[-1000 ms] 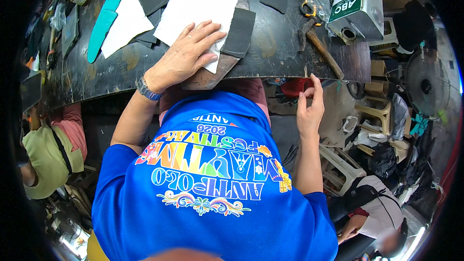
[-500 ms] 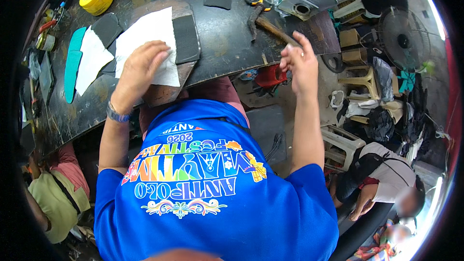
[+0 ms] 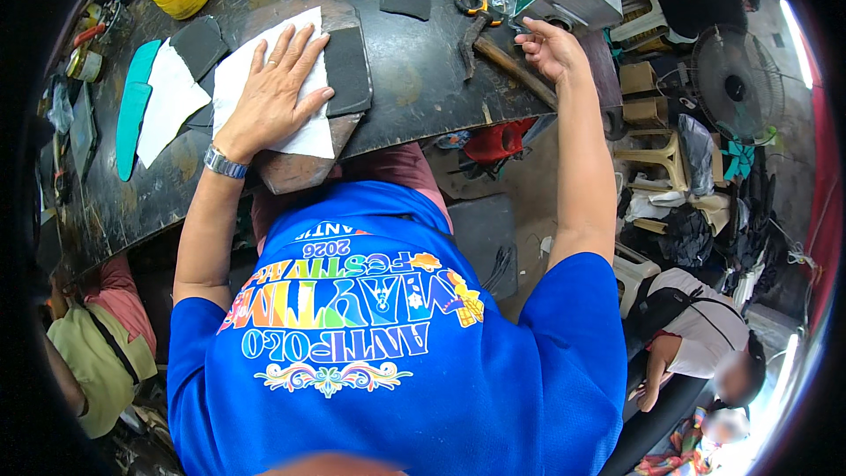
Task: The person aligns and presses black rubber pieces onto a shoe sole using a wooden mallet. They repeatedly position the pieces, tap them into place, and adjust alignment on a cluttered workbench.
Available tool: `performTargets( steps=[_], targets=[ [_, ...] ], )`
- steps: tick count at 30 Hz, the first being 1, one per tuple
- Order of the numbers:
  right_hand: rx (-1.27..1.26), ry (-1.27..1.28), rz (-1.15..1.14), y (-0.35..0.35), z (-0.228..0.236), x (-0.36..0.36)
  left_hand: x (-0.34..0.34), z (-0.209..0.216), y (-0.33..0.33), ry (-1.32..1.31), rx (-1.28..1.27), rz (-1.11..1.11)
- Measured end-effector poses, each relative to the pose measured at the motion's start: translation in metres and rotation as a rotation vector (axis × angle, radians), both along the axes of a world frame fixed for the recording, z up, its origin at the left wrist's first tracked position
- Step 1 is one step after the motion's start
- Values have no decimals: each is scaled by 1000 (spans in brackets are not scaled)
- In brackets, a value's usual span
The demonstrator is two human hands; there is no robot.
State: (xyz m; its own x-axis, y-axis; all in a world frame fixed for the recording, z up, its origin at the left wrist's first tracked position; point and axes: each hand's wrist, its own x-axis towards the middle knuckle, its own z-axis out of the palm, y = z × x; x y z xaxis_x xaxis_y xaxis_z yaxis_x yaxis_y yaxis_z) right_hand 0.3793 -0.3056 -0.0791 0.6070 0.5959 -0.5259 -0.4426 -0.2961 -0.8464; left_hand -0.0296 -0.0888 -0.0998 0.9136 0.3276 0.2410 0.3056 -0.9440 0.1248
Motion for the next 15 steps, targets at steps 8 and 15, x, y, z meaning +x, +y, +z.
performTargets(
  steps=[8, 15],
  targets=[
    [269, 328, -34, 1, 0, 27, -1, -1, 1, -4, 1, 6],
    [755, 628, -280, -23, -13, 1, -2, 3, 21, 59, -83, -19]
  ],
)
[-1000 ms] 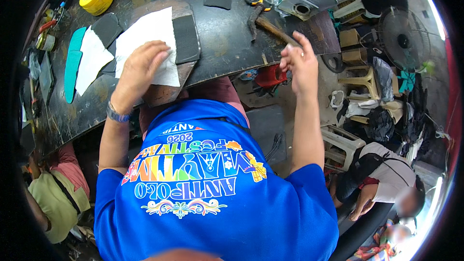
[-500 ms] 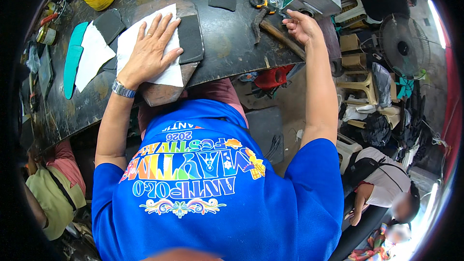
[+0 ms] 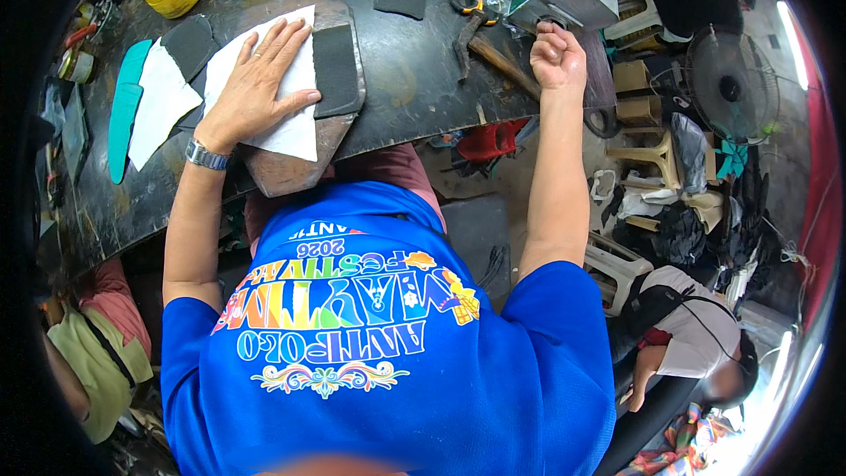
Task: The person aligns and presses black rubber pieces onto a shoe sole using a wooden mallet. They repeatedly position the pieces, tap them into place, and adjust alignment on a cluttered workbench.
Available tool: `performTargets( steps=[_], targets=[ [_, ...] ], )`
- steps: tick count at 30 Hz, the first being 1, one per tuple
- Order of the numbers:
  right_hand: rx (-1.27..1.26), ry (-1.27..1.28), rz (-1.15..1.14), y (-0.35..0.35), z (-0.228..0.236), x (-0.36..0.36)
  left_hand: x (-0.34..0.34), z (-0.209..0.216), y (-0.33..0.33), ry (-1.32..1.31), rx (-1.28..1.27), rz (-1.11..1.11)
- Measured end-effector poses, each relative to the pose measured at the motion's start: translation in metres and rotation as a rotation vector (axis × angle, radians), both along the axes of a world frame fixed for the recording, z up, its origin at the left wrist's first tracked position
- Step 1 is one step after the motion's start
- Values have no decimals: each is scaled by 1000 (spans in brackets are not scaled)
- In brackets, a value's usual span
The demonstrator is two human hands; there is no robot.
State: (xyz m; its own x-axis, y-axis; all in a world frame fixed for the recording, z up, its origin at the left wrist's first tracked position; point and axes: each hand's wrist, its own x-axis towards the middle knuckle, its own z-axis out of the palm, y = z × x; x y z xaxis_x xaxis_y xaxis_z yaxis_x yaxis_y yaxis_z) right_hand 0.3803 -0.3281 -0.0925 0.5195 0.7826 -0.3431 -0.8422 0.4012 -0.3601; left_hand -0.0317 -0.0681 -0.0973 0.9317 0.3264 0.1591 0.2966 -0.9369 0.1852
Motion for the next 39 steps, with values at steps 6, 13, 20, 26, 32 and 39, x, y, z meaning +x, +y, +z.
performTargets(
  steps=[6, 13, 20, 26, 32, 39],
  targets=[
    [-550, -703, 238, -19, 39, -41, -1, -1, 6, -16, -10, -35],
    [-709, -1909, -315, -9, 125, -121, -3, 3, 8, 7, -7, -48],
    [14, -1757, 206, 61, 75, -189, -6, 6, 10, 54, 11, -10],
    [-163, -1816, 330, 100, 9, -206, -12, 6, 15, 45, 19, -6],
    [-486, -2089, 344, 119, -17, -213, -12, 2, 14, 41, 9, -1],
    [-700, -2568, 98, 108, -9, -234, -13, 1, 15, -5, 3, -12]
  ],
)
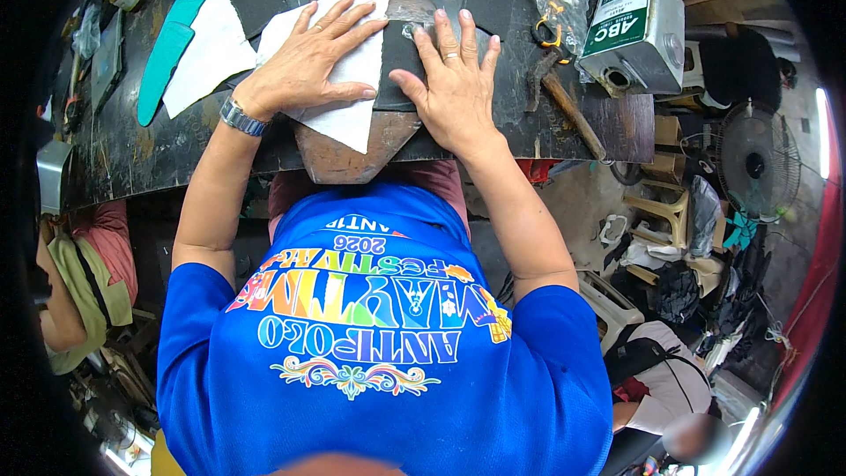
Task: The person aligns and presses black rubber pieces onto a shoe sole using a wooden mallet. They repeatedly position the pieces, tap them into place, and adjust alignment on a cluttered workbench.
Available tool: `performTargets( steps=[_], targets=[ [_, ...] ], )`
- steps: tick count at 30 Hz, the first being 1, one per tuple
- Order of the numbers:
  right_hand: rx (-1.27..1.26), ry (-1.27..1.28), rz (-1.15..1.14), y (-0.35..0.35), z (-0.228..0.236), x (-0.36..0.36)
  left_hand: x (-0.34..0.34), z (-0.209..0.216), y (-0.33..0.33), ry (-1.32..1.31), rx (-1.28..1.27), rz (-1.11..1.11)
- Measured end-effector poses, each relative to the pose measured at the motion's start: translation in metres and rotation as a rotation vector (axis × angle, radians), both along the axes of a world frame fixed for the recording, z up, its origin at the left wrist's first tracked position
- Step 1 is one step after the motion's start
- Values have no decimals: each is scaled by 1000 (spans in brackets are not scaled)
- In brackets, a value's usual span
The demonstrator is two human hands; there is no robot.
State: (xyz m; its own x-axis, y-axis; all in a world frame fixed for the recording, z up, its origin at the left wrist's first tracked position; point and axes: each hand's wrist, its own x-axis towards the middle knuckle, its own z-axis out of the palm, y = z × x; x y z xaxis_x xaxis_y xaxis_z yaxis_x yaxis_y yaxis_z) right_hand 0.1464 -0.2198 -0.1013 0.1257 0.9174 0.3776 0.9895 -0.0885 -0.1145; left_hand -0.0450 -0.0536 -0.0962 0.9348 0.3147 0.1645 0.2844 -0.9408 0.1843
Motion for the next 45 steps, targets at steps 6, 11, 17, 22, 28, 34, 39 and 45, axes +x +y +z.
performTargets(
  steps=[6, 11, 17, 22, 28, 34, 39, 45],
  targets=[
    [60, -77, 31, 8, 12, 32, 2, -3, 1, -40, 11, 1],
    [-167, 36, 191, 24, 1, 58, 3, 0, 0, 6, 4, 14],
    [-208, 94, 318, 28, -1, 73, 1, 7, 2, 63, -32, 1],
    [-196, 294, 355, 22, -5, 74, 1, 9, 5, 65, -32, -11],
    [-198, 309, 369, 7, -1, 65, 1, 9, 7, 74, -39, -32],
    [-233, 247, 414, -9, 7, 51, 2, 7, 2, 69, -16, -11],
    [-243, 248, 425, -29, 10, 39, 2, 8, 2, 71, -1, -15],
    [-171, 458, 489, -37, 19, 33, 0, 8, 3, 49, -4, -36]
  ],
)
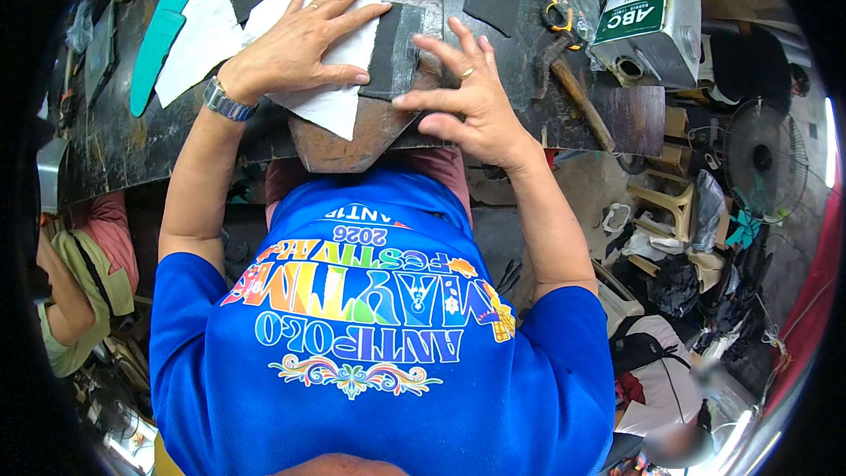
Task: The person aligns and presses black rubber pieces onto a shoe sole using a wooden mallet. They repeatedly position the pieces, tap them into place, and adjust alignment on a cluttered workbench.
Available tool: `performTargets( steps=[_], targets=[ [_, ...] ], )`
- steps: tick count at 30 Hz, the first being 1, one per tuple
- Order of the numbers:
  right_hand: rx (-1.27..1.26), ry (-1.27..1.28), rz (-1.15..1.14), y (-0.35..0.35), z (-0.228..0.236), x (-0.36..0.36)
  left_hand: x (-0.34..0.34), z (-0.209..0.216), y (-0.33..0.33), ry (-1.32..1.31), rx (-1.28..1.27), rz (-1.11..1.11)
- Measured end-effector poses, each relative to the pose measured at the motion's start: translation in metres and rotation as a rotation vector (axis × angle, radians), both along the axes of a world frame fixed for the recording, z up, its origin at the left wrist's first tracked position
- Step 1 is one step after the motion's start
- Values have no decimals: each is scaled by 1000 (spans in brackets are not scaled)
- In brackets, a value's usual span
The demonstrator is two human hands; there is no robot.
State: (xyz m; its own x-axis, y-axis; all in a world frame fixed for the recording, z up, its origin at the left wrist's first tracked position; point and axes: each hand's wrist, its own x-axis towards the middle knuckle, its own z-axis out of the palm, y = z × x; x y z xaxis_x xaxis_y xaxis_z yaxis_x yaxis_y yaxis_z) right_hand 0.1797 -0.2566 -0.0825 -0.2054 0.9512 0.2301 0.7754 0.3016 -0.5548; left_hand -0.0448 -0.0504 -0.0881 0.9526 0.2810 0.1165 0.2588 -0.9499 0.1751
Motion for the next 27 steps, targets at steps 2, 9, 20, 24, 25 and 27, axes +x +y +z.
performTargets(
  steps=[2, 9, 20, 24, 25, 27],
  targets=[
    [64, 182, -73, 4, 0, -1, 0, -1, -1, 0, -10, 8],
    [63, -519, -188, -3, -5, -11, 1, -2, -2, 16, 14, 19],
    [-3, 393, -336, -56, 30, 6, 0, -6, -7, -63, 2, 53],
    [78, 1281, -837, -73, 36, 81, 2, -13, -12, -61, 43, 123],
    [100, 1312, -946, -76, 31, 97, 2, -15, -13, -67, 51, 127],
    [-48, 1328, -945, -82, 26, 130, 2, -16, -13, -78, 44, 130]
  ],
)
